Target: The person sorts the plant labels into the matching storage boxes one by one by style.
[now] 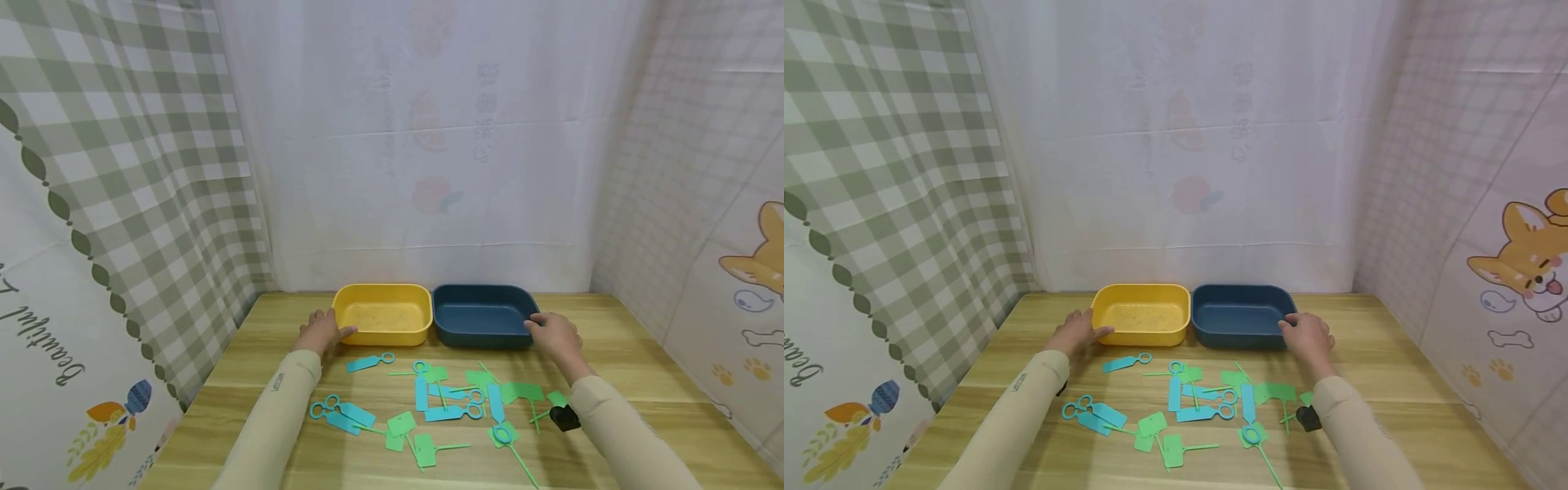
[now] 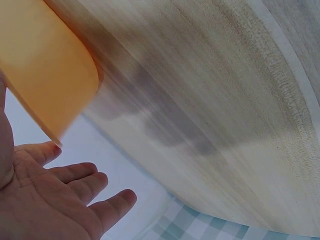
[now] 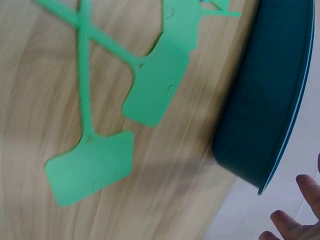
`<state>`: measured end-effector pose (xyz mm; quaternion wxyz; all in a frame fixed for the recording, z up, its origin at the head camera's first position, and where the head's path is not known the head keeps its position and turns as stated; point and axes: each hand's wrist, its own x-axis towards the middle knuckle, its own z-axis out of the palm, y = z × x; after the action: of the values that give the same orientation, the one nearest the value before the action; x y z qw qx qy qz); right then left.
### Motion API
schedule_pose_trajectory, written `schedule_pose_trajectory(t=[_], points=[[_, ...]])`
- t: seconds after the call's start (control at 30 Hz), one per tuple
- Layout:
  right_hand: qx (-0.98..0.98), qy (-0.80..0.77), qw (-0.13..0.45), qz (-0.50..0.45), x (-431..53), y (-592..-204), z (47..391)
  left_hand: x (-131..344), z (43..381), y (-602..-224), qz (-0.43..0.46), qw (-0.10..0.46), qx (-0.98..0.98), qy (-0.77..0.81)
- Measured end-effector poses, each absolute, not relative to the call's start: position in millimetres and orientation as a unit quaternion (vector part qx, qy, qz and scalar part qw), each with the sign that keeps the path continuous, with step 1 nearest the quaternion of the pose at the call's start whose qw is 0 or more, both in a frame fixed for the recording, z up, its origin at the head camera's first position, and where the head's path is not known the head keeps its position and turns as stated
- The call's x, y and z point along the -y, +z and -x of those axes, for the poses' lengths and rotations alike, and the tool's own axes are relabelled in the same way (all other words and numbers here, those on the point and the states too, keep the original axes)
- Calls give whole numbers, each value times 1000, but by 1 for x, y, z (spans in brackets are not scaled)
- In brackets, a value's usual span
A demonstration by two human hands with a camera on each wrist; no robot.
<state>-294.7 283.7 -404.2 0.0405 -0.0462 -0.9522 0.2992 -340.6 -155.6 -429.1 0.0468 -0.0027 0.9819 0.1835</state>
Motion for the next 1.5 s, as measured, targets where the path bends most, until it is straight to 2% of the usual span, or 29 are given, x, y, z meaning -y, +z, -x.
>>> schedule_pose_trajectory(t=[0.47, 1.1, 1.4, 1.5], points=[[969, 235, 67, -35, -311, -422, 287, 155, 340, -428, 11, 49, -983, 179], [972, 138, 67, -181, -326, -449, 263, 156, 336, -424, 10, 42, -985, 169], [964, 119, -21, -238, -346, -445, 250, 154, 334, -424, 19, 47, -982, 180], [965, 100, -34, -241, -352, -445, 248, 155, 335, -425, 17, 46, -983, 178]])
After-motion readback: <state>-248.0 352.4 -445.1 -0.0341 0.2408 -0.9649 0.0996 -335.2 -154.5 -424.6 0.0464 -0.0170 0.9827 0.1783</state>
